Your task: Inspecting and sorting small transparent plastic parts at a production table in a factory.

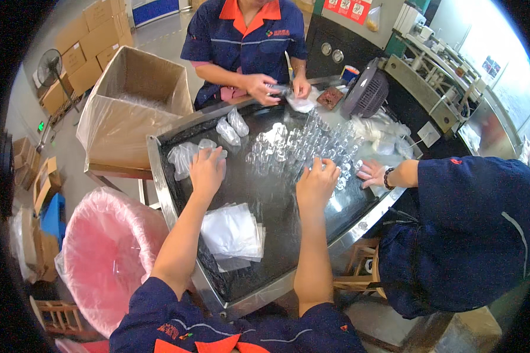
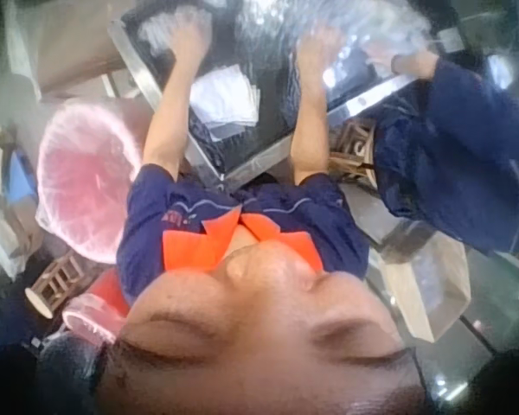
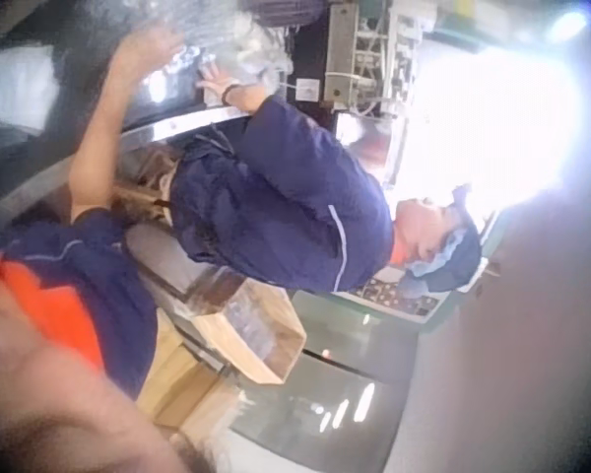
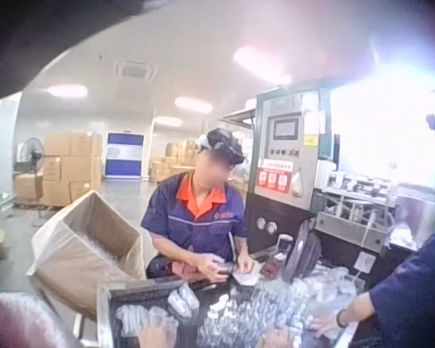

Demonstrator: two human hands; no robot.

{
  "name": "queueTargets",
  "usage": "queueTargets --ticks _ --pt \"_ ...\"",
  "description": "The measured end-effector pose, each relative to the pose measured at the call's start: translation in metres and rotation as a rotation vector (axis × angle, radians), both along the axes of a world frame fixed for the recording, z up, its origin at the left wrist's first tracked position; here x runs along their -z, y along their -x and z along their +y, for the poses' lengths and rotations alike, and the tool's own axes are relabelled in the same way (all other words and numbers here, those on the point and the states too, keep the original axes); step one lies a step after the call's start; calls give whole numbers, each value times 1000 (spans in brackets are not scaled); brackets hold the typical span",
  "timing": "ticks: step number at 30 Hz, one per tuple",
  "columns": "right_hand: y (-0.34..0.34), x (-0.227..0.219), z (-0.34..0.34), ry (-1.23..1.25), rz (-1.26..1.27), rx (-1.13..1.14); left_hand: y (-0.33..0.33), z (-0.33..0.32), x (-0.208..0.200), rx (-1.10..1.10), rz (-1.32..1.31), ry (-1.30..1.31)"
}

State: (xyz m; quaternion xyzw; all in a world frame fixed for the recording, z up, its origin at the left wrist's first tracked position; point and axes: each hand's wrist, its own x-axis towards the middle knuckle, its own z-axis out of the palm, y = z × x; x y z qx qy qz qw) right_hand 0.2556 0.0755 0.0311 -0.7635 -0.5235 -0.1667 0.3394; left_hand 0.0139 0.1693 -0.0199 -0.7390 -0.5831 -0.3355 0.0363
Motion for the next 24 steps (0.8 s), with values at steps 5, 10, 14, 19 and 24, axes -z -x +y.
queueTargets --ticks 5,10,14,19,24 --pt "2 15 9 50 -7 -65 2 1 0 -88 52 19" --pt "13 11 0 32 55 -147 12 -5 15 7 206 66" --pt "11 21 -3 -44 72 -184 8 -25 -8 -60 87 135" --pt "11 17 -3 -77 112 -210 2 -115 -31 325 -297 424" --pt "13 18 -3 -40 181 -287 -12 -153 -1 355 -132 440"
